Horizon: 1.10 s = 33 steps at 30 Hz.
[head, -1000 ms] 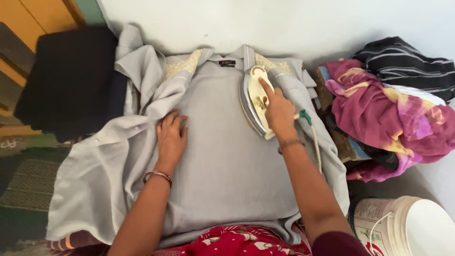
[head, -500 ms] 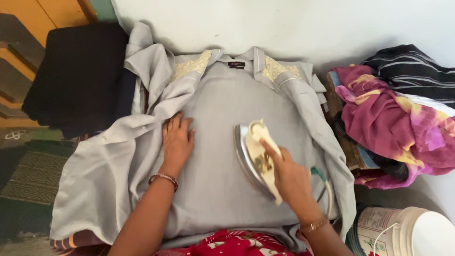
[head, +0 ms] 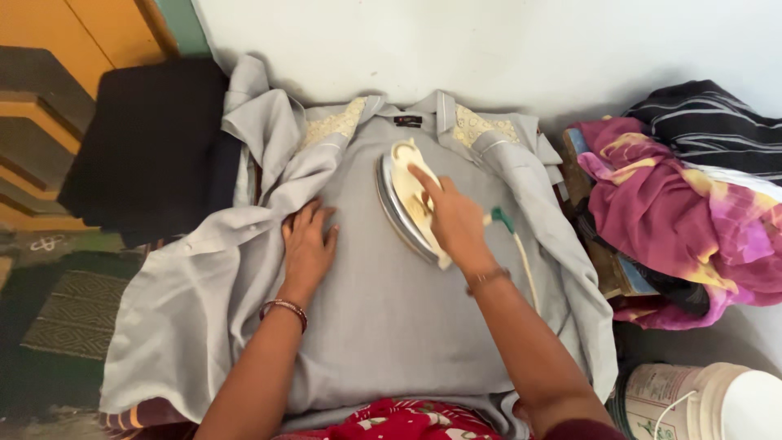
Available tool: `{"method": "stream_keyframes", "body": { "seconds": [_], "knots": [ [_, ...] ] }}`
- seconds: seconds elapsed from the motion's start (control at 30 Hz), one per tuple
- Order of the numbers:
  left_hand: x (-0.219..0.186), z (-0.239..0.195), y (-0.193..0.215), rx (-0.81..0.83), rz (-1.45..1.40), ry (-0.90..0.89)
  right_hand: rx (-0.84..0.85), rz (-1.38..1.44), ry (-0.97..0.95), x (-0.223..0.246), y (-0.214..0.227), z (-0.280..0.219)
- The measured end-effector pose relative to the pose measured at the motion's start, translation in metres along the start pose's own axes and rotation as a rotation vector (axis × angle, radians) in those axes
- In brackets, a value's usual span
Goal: The person irons a grey button-down shirt by hand on a flat surface using a handheld iron, moving the iron across the fabric while holding the garment steady.
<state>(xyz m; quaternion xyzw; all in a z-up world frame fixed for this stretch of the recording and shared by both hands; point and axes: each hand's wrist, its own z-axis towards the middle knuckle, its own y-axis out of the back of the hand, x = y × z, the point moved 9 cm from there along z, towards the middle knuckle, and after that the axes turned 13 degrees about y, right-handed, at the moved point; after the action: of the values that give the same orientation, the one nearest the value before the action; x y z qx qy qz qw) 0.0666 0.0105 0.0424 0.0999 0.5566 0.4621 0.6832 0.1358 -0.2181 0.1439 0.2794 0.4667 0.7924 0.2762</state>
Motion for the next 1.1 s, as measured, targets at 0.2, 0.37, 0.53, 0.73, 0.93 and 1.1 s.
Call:
{"method": "stream_keyframes", "body": {
  "seconds": [0.2, 0.37, 0.53, 0.73, 0.93, 1.1],
  "knots": [
    [0.011, 0.003, 0.011, -0.015, -0.218, 0.091, -0.026, -0.037, -0.034, -0.007, -0.013, 0.035],
    [0.012, 0.002, 0.019, 0.001, -0.326, 0.137, 0.113, 0.032, -0.015, 0.025, 0.000, -0.020],
    [0.008, 0.002, 0.019, 0.008, -0.330, 0.177, 0.163, 0.073, 0.080, 0.094, 0.038, -0.100],
    [0.008, 0.004, 0.011, 0.051, -0.390, 0.236, 0.226, 0.094, 0.167, 0.122, 0.050, -0.109],
    [0.011, 0.006, 0.012, 0.030, -0.438, 0.209, 0.143, 0.086, 0.150, 0.106, 0.021, -0.053],
    [0.015, 0.007, 0.016, 0.027, -0.507, 0.245, 0.019, 0.070, 0.156, 0.083, -0.008, 0.015]
  ]
}}
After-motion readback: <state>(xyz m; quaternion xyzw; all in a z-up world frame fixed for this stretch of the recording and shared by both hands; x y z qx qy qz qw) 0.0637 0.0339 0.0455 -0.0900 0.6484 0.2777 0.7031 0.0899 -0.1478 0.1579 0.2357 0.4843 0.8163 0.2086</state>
